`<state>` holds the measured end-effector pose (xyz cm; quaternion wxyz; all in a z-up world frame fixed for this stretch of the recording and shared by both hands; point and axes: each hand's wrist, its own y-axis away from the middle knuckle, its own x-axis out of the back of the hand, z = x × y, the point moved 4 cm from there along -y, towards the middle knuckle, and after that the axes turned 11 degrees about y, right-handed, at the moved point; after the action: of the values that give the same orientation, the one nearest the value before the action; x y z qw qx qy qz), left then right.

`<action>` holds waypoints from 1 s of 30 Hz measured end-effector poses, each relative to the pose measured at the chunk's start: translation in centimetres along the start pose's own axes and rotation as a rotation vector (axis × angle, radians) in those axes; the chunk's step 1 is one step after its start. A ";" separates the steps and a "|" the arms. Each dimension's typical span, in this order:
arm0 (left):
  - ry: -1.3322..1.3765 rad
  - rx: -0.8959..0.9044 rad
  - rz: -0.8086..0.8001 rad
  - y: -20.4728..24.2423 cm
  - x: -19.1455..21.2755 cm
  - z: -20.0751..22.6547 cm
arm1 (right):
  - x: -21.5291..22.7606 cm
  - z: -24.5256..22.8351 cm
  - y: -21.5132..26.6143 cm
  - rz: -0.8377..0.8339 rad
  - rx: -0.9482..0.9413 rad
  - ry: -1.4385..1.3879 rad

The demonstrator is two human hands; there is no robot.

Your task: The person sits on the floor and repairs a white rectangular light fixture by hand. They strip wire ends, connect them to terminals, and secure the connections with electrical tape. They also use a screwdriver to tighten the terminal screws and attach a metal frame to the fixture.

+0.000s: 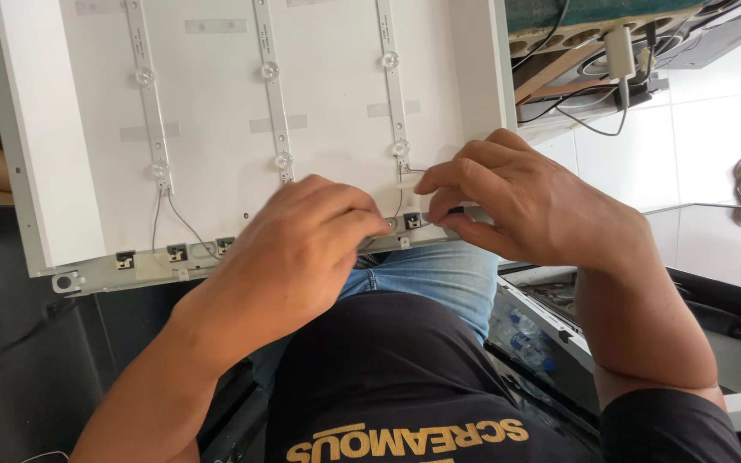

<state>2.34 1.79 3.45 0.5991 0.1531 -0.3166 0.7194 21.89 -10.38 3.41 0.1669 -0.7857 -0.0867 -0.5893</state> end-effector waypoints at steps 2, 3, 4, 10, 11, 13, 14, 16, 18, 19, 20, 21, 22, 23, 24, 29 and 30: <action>-0.052 0.019 -0.030 1.0 0.6 0.0 | 0.0 0.0 0.1 0.008 0.011 -0.013; -0.103 0.033 -0.061 1.5 0.9 0.0 | 0.0 0.0 0.2 0.015 0.021 -0.022; -0.103 0.044 -0.061 1.9 0.8 0.0 | -0.1 0.0 0.2 0.014 0.027 -0.031; -0.090 0.057 -0.025 3.1 0.4 -0.2 | -0.1 0.4 -0.2 -0.037 0.021 -0.112; -0.093 0.059 -0.012 3.1 0.5 -0.1 | -0.1 0.4 -0.3 -0.047 0.025 -0.122; -0.094 0.072 0.002 3.0 0.6 0.2 | -0.1 0.4 -0.4 -0.061 0.035 -0.140; -0.093 0.059 0.006 2.9 0.5 0.3 | 0.0 0.4 -0.4 -0.066 0.023 -0.138; -0.088 0.047 0.012 2.5 0.2 0.4 | 0.0 0.4 -0.4 -0.076 0.010 -0.136; -0.101 0.041 0.001 1.8 -0.5 0.3 | 0.2 0.3 -0.4 -0.058 -0.006 -0.137; -0.097 0.038 0.003 1.5 -0.7 0.4 | 0.1 0.3 -0.4 -0.063 -0.009 -0.135; -0.101 0.027 0.007 1.1 -0.7 0.4 | 0.1 0.2 -0.3 -0.048 -0.017 -0.144; -0.105 0.015 0.011 0.6 -0.8 0.4 | 0.1 0.2 -0.2 -0.032 -0.024 -0.154; -0.098 0.008 0.007 0.3 -0.8 0.2 | 0.0 0.3 -0.2 -0.034 -0.034 -0.151; -0.096 0.006 -0.015 0.0 -0.9 0.0 | 0.0 0.3 -0.1 -0.028 -0.042 -0.160; -0.098 0.007 -0.036 -0.2 -1.0 -0.3 | -0.1 0.3 -0.1 -0.019 -0.045 -0.170; -0.131 -0.001 -0.119 -1.4 -2.3 -0.5 | -0.2 0.1 0.3 -0.006 -0.085 -0.170; -0.155 0.002 -0.140 -1.6 -2.6 -0.7 | -0.3 0.1 0.4 0.007 -0.076 -0.161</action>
<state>4.60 0.37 1.82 0.6214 0.2306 -0.3495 0.6622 22.06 -10.70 3.05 0.1317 -0.8366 -0.0748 -0.5265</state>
